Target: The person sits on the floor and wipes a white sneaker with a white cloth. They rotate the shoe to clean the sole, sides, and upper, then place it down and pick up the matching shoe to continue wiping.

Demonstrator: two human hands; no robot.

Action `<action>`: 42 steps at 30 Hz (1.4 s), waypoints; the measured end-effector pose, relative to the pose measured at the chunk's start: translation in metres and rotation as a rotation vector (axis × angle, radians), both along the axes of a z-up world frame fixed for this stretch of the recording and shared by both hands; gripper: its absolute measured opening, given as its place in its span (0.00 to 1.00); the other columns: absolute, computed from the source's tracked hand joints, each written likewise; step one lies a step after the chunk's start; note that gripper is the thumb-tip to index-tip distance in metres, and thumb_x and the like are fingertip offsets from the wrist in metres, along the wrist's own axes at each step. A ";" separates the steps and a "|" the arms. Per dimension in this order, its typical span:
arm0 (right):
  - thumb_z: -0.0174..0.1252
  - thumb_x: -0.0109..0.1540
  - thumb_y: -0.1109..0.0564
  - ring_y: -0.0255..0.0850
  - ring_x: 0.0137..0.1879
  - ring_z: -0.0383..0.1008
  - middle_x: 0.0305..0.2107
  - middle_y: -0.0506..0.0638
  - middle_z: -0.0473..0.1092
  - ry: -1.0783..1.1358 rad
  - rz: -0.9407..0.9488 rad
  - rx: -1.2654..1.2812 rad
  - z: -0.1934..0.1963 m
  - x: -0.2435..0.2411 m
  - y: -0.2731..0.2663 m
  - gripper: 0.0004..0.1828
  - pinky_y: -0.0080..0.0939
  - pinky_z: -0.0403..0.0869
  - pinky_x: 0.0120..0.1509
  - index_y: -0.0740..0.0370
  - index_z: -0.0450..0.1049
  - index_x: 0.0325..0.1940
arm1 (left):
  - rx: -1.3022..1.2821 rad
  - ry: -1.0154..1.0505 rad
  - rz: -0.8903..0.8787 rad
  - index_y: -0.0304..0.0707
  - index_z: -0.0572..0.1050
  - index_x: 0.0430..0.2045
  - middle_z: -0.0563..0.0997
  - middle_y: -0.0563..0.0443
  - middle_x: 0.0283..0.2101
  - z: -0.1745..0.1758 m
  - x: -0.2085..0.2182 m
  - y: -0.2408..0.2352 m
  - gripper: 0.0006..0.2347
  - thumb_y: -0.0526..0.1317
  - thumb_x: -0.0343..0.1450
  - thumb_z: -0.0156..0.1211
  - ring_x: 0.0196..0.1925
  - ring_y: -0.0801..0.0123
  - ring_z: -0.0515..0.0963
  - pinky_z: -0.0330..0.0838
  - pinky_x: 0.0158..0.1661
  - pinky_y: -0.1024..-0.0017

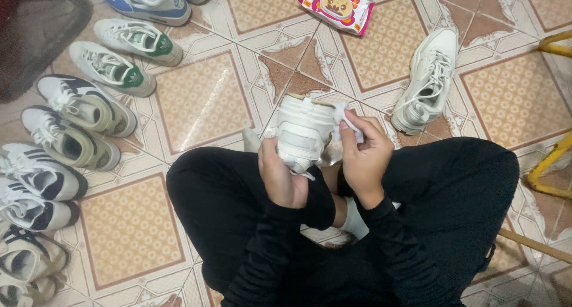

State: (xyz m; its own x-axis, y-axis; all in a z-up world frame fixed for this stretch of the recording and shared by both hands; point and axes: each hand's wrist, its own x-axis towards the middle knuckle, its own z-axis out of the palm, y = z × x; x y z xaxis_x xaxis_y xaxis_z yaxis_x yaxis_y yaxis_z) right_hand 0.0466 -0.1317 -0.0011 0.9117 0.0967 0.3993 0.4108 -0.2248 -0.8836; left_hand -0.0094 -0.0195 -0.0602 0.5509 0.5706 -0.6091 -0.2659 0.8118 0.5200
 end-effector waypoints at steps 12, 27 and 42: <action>0.65 0.59 0.76 0.52 0.39 0.80 0.35 0.57 0.78 -0.345 0.150 -0.449 0.069 -0.006 -0.043 0.14 0.44 0.75 0.43 0.66 0.85 0.45 | 0.091 0.167 0.039 0.48 0.58 0.42 0.69 0.42 0.50 0.045 -0.014 -0.069 0.11 0.33 0.71 0.53 0.52 0.63 0.69 0.71 0.51 0.63; 0.59 0.69 0.73 0.46 0.51 0.74 0.44 0.63 0.73 0.053 -0.044 -0.229 0.006 -0.022 -0.141 0.07 0.37 0.72 0.57 0.75 0.76 0.51 | -0.075 0.105 -0.208 0.47 0.60 0.38 0.72 0.43 0.39 0.059 -0.036 -0.046 0.09 0.32 0.70 0.51 0.40 0.58 0.75 0.69 0.32 0.65; 0.58 0.68 0.67 0.42 0.39 0.70 0.36 0.62 0.73 0.049 0.140 -0.126 0.023 0.011 -0.106 0.10 0.42 0.69 0.43 0.77 0.76 0.52 | 0.017 -0.012 -0.381 0.42 0.60 0.49 0.70 0.39 0.45 0.023 -0.044 -0.005 0.15 0.38 0.69 0.53 0.49 0.51 0.77 0.79 0.39 0.51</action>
State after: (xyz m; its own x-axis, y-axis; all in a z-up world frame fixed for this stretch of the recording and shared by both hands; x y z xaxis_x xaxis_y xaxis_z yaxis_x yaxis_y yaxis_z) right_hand 0.0574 -0.2380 0.0223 0.9038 0.2707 0.3315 0.4031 -0.2782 -0.8719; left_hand -0.0537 -0.0243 -0.0372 0.7323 0.3334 -0.5938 0.0473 0.8449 0.5328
